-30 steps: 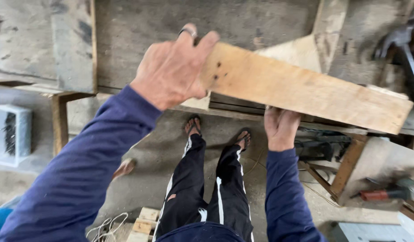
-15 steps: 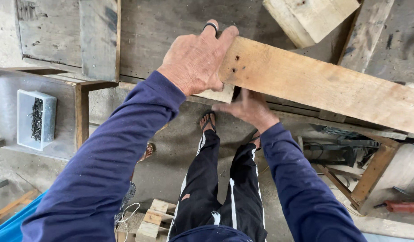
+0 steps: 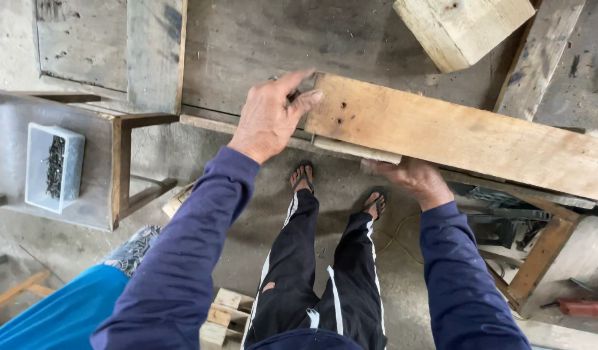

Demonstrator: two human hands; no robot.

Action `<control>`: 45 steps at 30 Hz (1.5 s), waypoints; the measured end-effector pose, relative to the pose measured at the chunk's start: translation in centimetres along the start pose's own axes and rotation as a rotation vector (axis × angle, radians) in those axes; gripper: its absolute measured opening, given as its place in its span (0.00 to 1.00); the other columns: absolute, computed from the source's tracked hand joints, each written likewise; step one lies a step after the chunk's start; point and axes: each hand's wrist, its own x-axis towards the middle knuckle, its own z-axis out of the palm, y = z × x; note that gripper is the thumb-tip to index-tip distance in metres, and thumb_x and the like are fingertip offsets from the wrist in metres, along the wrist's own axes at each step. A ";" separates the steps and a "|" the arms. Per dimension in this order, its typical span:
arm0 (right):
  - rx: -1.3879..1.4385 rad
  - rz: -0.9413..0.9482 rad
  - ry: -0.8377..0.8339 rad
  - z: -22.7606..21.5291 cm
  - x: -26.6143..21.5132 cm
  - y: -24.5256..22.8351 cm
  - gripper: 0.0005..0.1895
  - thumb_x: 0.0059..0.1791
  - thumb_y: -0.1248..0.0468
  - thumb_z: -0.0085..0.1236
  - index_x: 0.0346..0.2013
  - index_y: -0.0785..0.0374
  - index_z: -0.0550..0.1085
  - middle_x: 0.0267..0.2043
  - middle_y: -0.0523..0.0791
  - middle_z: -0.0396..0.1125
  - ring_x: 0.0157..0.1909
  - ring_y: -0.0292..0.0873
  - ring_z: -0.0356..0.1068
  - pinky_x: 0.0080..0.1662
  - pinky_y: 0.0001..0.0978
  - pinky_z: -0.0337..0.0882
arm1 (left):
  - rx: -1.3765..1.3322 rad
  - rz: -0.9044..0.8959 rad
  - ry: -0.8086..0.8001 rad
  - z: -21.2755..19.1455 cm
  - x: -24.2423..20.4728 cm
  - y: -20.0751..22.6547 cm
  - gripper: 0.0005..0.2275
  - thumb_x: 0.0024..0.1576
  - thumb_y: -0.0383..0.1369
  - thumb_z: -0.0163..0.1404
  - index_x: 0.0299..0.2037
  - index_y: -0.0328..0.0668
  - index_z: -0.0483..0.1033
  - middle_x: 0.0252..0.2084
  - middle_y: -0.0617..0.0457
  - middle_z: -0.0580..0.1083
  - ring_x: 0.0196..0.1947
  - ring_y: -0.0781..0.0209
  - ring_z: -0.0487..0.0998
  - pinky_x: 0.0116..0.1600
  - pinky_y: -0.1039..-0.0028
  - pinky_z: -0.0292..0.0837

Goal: The person assembles wooden planks by placing them on a workbench, aligning them, and hammering nails to secure them. They repeatedly pick up planks, position them, and drive nails using a hammer.

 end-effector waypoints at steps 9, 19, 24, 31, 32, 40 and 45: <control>0.060 -0.041 0.124 1.3 -0.6 0.3 0.29 0.56 0.45 0.57 0.71 0.32 0.60 0.66 0.55 0.64 0.67 0.61 0.63 0.65 0.58 0.65 | 0.090 -0.168 0.102 1.9 -3.6 3.1 0.14 0.62 0.41 0.54 0.35 0.38 0.83 0.28 0.39 0.77 0.32 0.37 0.78 0.37 0.53 0.71; -0.042 -0.085 0.126 5.7 -1.8 0.7 0.33 0.61 0.52 0.52 0.77 0.23 0.51 0.73 0.56 0.57 0.75 0.59 0.58 0.69 0.55 0.65 | 0.551 -0.131 0.095 3.4 -3.6 5.4 0.11 0.62 0.37 0.51 0.35 0.39 0.80 0.30 0.39 0.78 0.34 0.37 0.80 0.37 0.53 0.76; -0.232 -0.164 0.150 6.4 -1.6 0.0 0.39 0.64 0.48 0.52 0.80 0.33 0.37 0.79 0.53 0.50 0.78 0.59 0.53 0.71 0.55 0.64 | 0.588 -0.084 0.080 3.6 -4.0 5.0 0.10 0.63 0.36 0.52 0.35 0.37 0.80 0.29 0.42 0.78 0.33 0.40 0.81 0.36 0.55 0.76; -0.080 -0.099 0.259 6.7 -1.1 -0.5 0.39 0.65 0.44 0.50 0.81 0.36 0.36 0.78 0.58 0.49 0.75 0.61 0.55 0.68 0.58 0.65 | 0.533 -0.114 0.139 3.6 -3.9 5.0 0.10 0.61 0.37 0.53 0.36 0.38 0.81 0.28 0.42 0.79 0.31 0.39 0.80 0.36 0.54 0.76; -0.074 -0.102 0.201 6.7 -1.0 -0.5 0.38 0.65 0.45 0.51 0.81 0.33 0.39 0.78 0.54 0.50 0.76 0.59 0.56 0.69 0.56 0.66 | 0.540 -0.107 0.141 3.5 -3.9 5.0 0.10 0.61 0.37 0.54 0.36 0.38 0.81 0.28 0.42 0.79 0.31 0.40 0.80 0.36 0.54 0.76; -0.195 -0.123 0.246 5.9 -0.1 -0.4 0.33 0.60 0.41 0.50 0.77 0.31 0.50 0.75 0.47 0.55 0.72 0.55 0.59 0.66 0.54 0.66 | 0.542 -0.145 0.023 3.1 -3.6 5.5 0.11 0.65 0.38 0.52 0.46 0.36 0.77 0.27 0.39 0.78 0.29 0.43 0.81 0.33 0.57 0.77; 0.281 0.044 0.086 4.4 1.1 -0.4 0.34 0.60 0.41 0.52 0.77 0.35 0.50 0.75 0.44 0.56 0.74 0.54 0.58 0.70 0.55 0.64 | 0.556 -0.028 -0.299 -0.4 -2.0 6.2 0.46 0.52 0.50 0.62 0.73 0.31 0.49 0.24 0.36 0.76 0.25 0.42 0.79 0.34 0.58 0.76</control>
